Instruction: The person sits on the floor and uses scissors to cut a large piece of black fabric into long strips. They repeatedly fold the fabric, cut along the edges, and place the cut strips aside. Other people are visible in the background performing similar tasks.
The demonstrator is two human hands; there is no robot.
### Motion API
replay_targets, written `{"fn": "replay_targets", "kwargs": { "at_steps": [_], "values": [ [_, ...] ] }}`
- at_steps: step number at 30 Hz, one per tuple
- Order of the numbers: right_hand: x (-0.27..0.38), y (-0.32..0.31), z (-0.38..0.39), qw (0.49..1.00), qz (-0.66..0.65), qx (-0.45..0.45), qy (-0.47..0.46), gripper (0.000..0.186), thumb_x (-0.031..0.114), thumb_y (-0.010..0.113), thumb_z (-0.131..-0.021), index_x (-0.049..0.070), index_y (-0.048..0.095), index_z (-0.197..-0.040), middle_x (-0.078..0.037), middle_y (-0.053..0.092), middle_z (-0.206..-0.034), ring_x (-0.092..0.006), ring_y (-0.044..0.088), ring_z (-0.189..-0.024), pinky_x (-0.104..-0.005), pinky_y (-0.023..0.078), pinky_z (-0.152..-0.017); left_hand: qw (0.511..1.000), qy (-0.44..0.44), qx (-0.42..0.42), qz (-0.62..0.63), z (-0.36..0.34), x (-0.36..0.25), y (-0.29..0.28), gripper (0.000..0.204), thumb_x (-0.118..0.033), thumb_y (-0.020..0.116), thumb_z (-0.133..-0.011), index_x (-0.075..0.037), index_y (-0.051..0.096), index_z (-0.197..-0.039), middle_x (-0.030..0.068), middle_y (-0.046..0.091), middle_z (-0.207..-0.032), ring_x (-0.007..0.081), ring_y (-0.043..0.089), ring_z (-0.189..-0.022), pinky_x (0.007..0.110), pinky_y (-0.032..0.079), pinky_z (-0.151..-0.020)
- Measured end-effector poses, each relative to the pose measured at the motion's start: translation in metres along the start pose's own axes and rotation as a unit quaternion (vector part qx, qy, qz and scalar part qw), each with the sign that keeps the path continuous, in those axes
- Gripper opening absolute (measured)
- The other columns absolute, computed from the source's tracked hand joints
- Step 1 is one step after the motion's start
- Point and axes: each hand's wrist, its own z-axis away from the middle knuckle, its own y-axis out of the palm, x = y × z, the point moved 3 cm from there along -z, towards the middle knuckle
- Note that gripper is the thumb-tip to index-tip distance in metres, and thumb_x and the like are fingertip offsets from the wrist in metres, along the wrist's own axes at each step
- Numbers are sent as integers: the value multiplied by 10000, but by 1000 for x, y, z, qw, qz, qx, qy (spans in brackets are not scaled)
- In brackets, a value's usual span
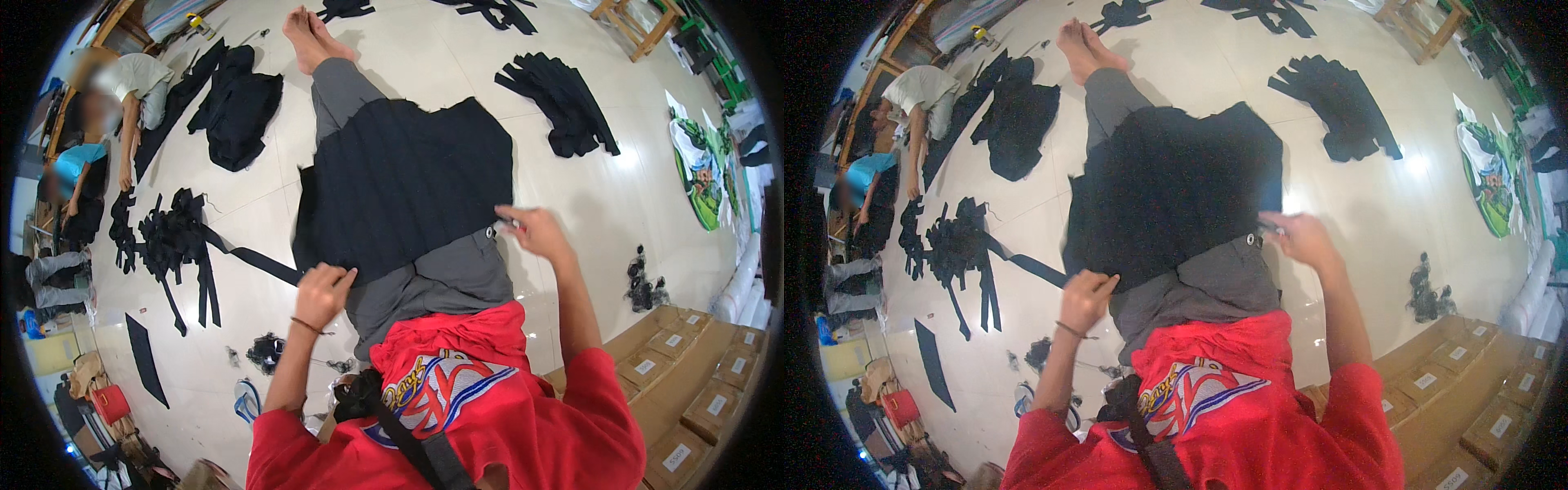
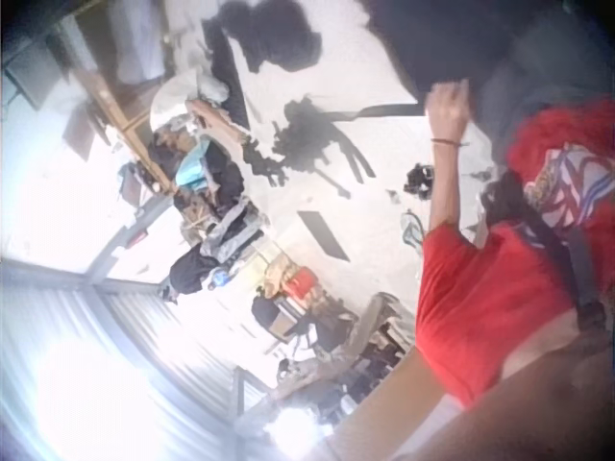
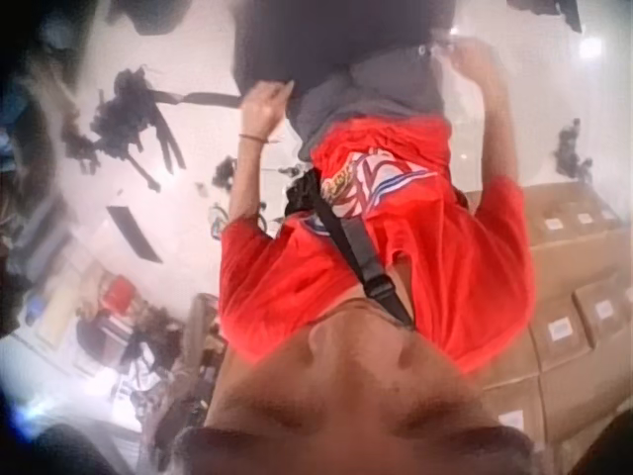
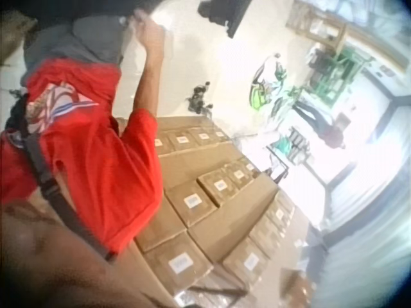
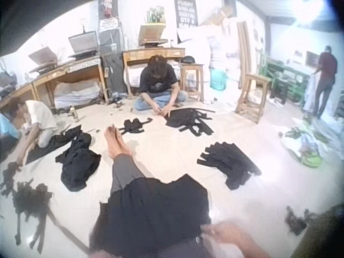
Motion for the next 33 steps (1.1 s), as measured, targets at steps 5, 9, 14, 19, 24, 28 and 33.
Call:
{"fn": "replay_targets", "kwargs": {
  "at_steps": [5, 9, 14, 19, 24, 28, 33],
  "values": [
    [7, 39, 56, 948, -269, -33, 168, 252, 272, 690, -912, 42, 653, -1006, 0, 508, -619, -77, 426, -548, -255, 357, -529, 927, -266, 51, 259, 19, -49, 19, 257, -58, 709, -828, -21, 704, -1082, 99, 676, -927, 175, 634, -781, 322, 513, -659],
    [66, 45, 59, 822, -532, -19, 204, 426, 437, 480, -1023, 27, 582, -970, 63, 371, -589, -31, 317, -452, -223, 241, -392, 567, -523, 103, 628, 4, -81, 66, 362, -210, 722, -898, 23, 650, -1164, 98, 696, -1057, 139, 642, -878, 279, 519, -711],
    [112, 41, 54, 589, -738, 95, 315, 559, 572, 306, -1027, 64, 537, -998, 49, 321, -598, -61, 285, -416, -231, 245, -328, 317, -567, 1, 760, -39, -70, 101, 381, -325, 718, -903, -17, 620, -1104, 88, 685, -1001, 160, 652, -903, 257, 502, -758],
    [142, 67, 56, 580, -708, 178, 362, 504, 564, 359, -1021, 78, 490, -987, 38, 342, -600, -62, 315, -424, -229, 256, -314, 310, -585, -162, 732, -56, -84, 126, 242, -233, 781, -850, -75, 613, -921, 57, 670, -894, 161, 657, -846, 271, 495, -725],
    [147, 77, 49, 600, -695, 176, 355, 465, 541, 383, -1025, 89, 471, -960, 41, 340, -596, -53, 293, -413, -216, 244, -310, 306, -589, -210, 718, -58, -84, 119, 200, -111, 813, -796, -63, 622, -831, 60, 662, -818, 178, 672, -785, 297, 499, -684],
    [150, 85, 45, 583, -713, 175, 349, 455, 540, 382, -1026, 103, 475, -942, 44, 341, -592, -51, 289, -409, -214, 231, -308, 342, -570, -236, 709, -54, -84, 116, 185, -85, 814, -785, -36, 639, -816, 63, 667, -775, 180, 677, -745, 294, 500, -655],
    [152, 89, 40, 580, -721, 174, 337, 459, 545, 381, -1024, 107, 475, -923, 46, 339, -586, -52, 290, -406, -215, 236, -310, 372, -567, -236, 696, -52, -84, 116, 166, -70, 804, -793, -6, 652, -814, 82, 672, -755, 184, 676, -712, 287, 500, -615]
  ]
}}
